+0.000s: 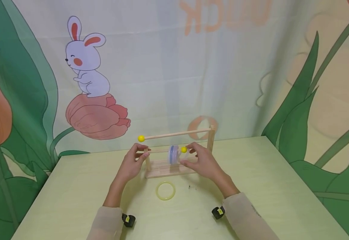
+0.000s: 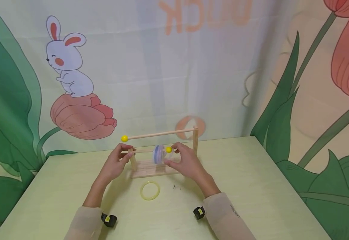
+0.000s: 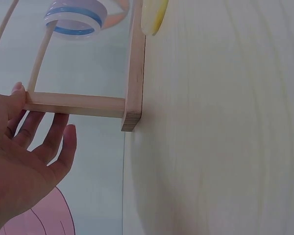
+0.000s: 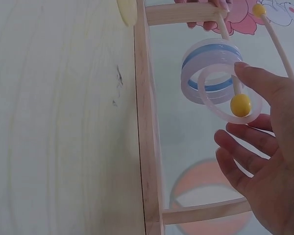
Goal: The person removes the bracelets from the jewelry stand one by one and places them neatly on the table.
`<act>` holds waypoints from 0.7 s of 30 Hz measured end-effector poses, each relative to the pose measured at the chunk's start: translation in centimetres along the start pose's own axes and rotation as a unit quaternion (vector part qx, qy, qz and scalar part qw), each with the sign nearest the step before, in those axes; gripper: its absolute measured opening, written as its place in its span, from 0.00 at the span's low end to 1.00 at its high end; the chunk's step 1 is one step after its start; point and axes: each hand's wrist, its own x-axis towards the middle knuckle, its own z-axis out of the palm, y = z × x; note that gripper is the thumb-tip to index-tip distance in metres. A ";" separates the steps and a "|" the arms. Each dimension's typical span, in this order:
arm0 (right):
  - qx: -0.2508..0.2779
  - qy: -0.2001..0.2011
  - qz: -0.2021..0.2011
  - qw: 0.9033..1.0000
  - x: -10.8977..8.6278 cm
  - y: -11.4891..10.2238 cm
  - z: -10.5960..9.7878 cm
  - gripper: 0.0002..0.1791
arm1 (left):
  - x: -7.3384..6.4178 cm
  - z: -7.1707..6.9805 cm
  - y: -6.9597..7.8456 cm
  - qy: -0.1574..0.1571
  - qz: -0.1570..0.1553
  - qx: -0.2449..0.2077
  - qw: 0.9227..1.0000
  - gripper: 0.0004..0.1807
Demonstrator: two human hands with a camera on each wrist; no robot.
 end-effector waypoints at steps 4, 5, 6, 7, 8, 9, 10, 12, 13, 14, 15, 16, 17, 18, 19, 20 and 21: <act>-0.003 -0.001 0.005 1.000 -0.1 0.1 0.1 0.30 | -0.1 -0.1 0.0 -0.002 -0.001 -0.001 1.000 0.16; -0.005 0.001 0.005 1.000 -0.1 0.1 0.2 0.30 | -0.1 -0.1 0.0 -0.001 -0.003 -0.001 1.000 0.16; -0.006 0.001 0.005 1.000 -0.1 0.1 0.2 0.30 | -0.1 -0.1 0.0 -0.001 -0.003 -0.001 1.000 0.16; -0.007 0.003 0.003 1.000 -0.1 0.2 0.2 0.30 | -0.1 -0.1 0.0 -0.002 -0.002 0.000 1.000 0.16; -0.006 0.003 0.001 1.000 -0.1 0.2 0.2 0.30 | -0.1 -0.1 0.1 -0.001 -0.002 0.000 1.000 0.16; -0.006 0.003 0.000 1.000 0.0 0.3 0.2 0.30 | -0.1 -0.1 0.1 0.000 -0.002 0.000 1.000 0.16; -0.006 0.002 -0.001 1.000 0.0 0.3 0.2 0.30 | -0.1 -0.1 0.1 0.000 -0.002 0.001 1.000 0.16; -0.003 0.001 -0.002 1.000 0.0 0.4 0.2 0.30 | -0.1 -0.2 0.1 -0.001 -0.002 0.003 1.000 0.16; -0.001 0.001 -0.001 1.000 0.0 0.4 0.2 0.30 | 0.0 -0.2 0.1 -0.001 -0.003 0.003 1.000 0.16; -0.001 0.000 0.001 1.000 0.0 0.4 0.3 0.30 | -0.1 -0.1 0.2 -0.002 -0.004 0.002 1.000 0.16; 0.000 -0.001 0.003 1.000 0.0 0.4 0.3 0.30 | -0.1 -0.2 0.2 -0.003 -0.004 0.002 1.000 0.16; 0.001 -0.002 0.006 1.000 0.0 0.4 0.3 0.30 | -0.1 -0.2 0.2 -0.003 -0.005 0.002 1.000 0.15; 0.002 -0.003 0.008 1.000 0.0 0.4 0.3 0.30 | -0.1 -0.1 0.2 -0.003 -0.005 0.002 1.000 0.15; 0.003 -0.004 0.010 1.000 0.0 0.4 0.4 0.30 | -0.1 -0.1 0.1 -0.004 -0.003 0.003 1.000 0.16; 0.004 -0.004 0.012 1.000 -0.1 0.4 0.4 0.30 | -0.1 -0.1 0.1 -0.003 -0.003 0.002 1.000 0.15; 0.005 -0.005 0.013 1.000 -0.1 0.4 0.3 0.30 | -0.1 -0.1 0.1 -0.003 -0.002 0.001 1.000 0.15; 0.005 -0.006 0.015 1.000 -0.1 0.4 0.3 0.30 | -0.1 -0.1 0.1 -0.003 0.000 0.002 1.000 0.15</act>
